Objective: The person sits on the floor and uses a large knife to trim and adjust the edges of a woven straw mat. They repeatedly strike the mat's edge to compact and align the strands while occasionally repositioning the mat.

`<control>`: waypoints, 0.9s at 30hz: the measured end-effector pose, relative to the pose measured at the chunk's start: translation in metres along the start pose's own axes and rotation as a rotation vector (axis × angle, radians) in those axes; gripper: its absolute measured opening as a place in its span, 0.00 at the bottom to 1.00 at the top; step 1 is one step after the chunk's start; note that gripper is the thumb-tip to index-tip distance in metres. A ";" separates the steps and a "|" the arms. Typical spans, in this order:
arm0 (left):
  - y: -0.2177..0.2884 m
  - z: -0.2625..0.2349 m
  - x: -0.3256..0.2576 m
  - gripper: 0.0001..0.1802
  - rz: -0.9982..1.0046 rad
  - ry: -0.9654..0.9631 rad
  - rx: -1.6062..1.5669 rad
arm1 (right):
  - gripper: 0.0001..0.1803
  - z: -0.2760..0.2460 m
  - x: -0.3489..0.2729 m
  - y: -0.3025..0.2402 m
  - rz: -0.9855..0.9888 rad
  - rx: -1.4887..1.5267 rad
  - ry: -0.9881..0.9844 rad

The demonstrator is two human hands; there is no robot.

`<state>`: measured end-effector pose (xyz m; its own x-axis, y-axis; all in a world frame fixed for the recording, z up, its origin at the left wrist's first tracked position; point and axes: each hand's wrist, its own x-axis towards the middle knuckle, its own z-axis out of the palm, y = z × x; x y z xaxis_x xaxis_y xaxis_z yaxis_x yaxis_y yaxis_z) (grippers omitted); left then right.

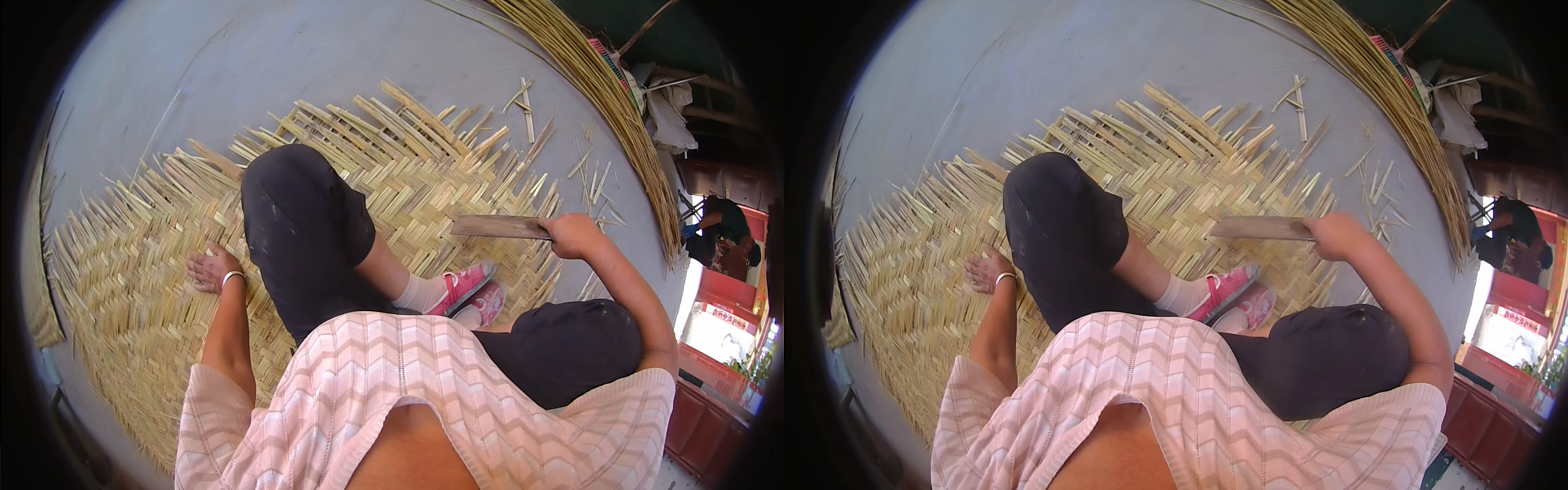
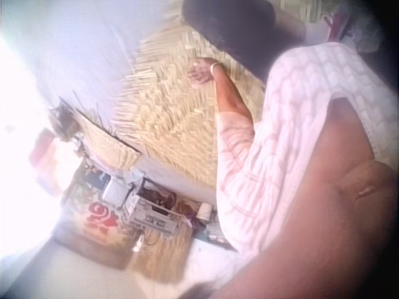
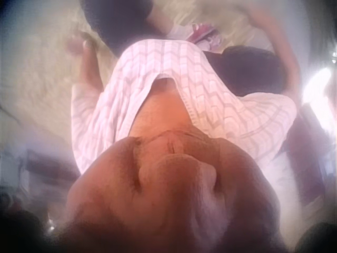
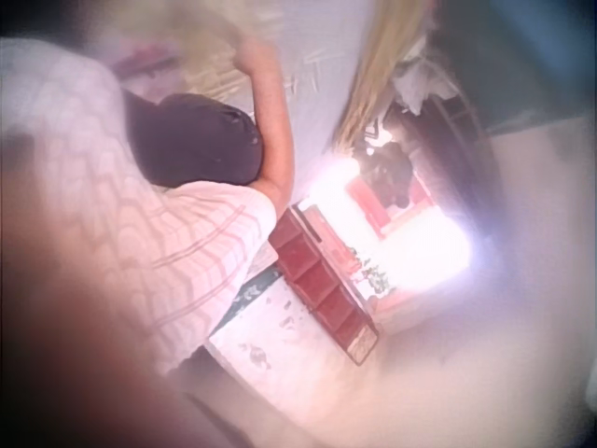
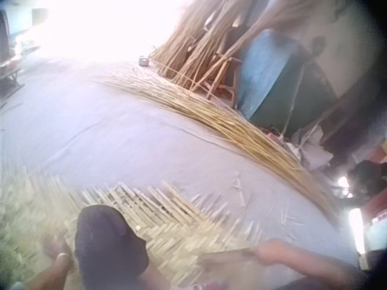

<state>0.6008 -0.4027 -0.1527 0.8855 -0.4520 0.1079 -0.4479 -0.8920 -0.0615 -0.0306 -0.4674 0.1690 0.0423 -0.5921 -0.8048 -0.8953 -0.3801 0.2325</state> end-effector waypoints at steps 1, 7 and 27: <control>0.000 -0.001 0.000 0.41 -0.002 -0.009 0.000 | 0.21 0.002 0.006 0.003 0.008 0.000 -0.015; -0.003 0.006 -0.006 0.38 0.043 0.084 0.031 | 0.18 0.009 0.039 0.025 -0.015 -0.064 0.006; -0.017 0.037 -0.004 0.34 0.215 0.237 0.270 | 0.15 -0.010 -0.043 -0.036 0.220 0.856 -0.001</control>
<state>0.6095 -0.3850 -0.1884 0.7082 -0.6447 0.2877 -0.5429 -0.7579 -0.3618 0.0048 -0.4352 0.2008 -0.1698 -0.5886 -0.7904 -0.9080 0.4052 -0.1066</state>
